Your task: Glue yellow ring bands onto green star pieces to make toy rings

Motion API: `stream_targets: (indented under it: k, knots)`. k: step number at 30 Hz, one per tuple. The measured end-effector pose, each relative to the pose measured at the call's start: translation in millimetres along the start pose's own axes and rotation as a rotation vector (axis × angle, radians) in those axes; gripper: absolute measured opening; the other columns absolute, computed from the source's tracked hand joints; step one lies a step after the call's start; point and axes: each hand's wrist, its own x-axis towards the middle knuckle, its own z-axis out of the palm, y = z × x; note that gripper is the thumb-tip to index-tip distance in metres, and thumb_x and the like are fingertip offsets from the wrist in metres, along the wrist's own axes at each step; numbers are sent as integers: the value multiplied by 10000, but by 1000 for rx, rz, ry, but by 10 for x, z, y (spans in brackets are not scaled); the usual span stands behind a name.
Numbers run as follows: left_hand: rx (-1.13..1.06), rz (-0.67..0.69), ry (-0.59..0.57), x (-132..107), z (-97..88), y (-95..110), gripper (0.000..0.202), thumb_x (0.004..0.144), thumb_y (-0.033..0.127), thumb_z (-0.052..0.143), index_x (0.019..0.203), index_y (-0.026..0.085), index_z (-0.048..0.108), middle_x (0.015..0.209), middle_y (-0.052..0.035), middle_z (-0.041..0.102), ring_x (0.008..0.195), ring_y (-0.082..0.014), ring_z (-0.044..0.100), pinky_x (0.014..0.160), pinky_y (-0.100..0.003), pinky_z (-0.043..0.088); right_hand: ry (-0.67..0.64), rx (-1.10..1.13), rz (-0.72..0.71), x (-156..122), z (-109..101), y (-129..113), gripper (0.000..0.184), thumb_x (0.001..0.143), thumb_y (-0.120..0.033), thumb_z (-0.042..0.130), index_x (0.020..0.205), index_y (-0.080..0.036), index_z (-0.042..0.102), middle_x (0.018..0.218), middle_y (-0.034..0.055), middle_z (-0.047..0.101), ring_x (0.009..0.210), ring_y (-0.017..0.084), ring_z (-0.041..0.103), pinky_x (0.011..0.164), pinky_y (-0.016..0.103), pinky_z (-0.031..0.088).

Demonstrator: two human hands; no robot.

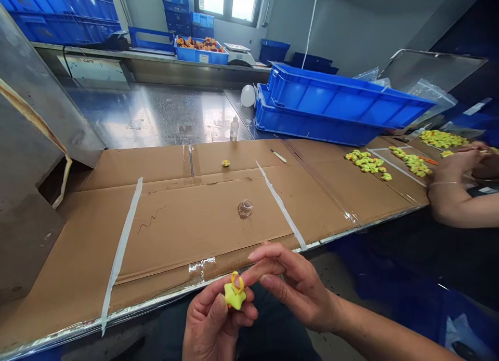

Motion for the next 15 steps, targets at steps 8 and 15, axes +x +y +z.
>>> stream_targets:
  k: [8,15]
  knots:
    - [20,-1,-45,-6,14,-42,277,561,333,852,754,149,778,615,-59,737,488,-130,661,472,-154,526,30,20,-1,-65,26,10,218,997,-233,436,1213,-203,438,990,79,712,903,159,644,877,336,460]
    - [-14,14,-38,-32,-72,-26,224,588,209,844,801,210,775,796,-75,782,631,-180,725,572,-165,571,94,472,181,-5,115,36,185,961,-254,531,1133,-186,542,1072,89,682,930,161,643,843,312,498]
